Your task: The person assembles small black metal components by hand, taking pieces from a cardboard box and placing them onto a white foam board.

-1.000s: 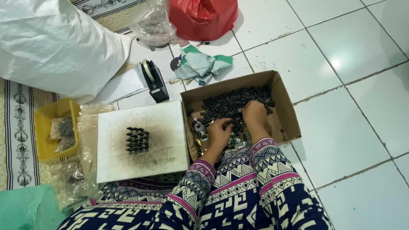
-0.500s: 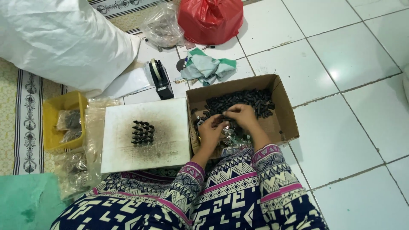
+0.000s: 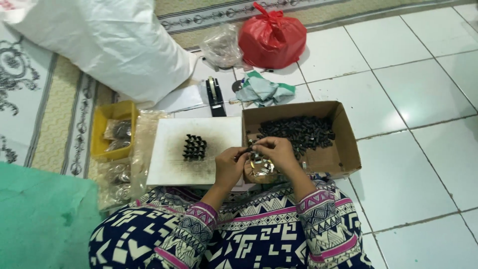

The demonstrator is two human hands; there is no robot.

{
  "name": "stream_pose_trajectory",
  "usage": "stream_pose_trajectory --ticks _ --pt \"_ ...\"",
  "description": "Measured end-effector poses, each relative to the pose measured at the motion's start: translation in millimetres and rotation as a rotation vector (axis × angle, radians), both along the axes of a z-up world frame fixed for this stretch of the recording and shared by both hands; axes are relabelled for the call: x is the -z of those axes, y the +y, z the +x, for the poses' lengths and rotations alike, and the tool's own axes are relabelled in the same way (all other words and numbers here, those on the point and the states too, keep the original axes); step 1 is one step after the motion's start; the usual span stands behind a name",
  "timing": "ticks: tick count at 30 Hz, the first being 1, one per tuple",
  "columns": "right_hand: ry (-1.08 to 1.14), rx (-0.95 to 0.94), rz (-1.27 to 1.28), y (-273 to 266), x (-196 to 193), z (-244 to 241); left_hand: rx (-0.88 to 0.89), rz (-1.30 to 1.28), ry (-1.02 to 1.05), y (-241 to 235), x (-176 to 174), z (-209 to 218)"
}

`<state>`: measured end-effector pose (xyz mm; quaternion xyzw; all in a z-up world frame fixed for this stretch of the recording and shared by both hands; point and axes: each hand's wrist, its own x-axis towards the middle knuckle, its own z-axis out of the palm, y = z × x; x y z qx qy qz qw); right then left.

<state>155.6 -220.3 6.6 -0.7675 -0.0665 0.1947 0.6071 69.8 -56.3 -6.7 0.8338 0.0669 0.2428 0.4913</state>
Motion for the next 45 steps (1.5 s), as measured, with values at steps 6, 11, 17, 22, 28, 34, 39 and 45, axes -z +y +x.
stream_pose_trajectory --ticks 6,11,17,22,28,34,39,45 --pt "-0.284 -0.175 -0.227 38 6 -42 -0.021 0.028 0.013 31 -1 -50" --pt "-0.25 -0.253 -0.162 56 4 -73 -0.097 0.003 0.135 36 -23 -94" --pt "-0.291 -0.23 -0.148 57 15 -71 -0.088 -0.259 0.156 41 -28 -93" --pt "-0.11 -0.101 -0.073 53 -5 -77 -0.008 -0.507 0.253 44 -28 -84" --pt "-0.064 0.027 0.02 45 -27 -64 0.032 -0.705 0.302 50 -7 -83" --pt "-0.28 -0.06 -0.027 54 -25 -81 0.026 -0.78 0.301 49 -18 -80" --pt "-0.509 -0.107 -0.039 58 -20 -83 -0.005 -0.812 0.306 50 -19 -80" --pt "-0.549 -0.216 -0.105 54 -23 -81 0.008 -0.785 0.307 49 -18 -82"
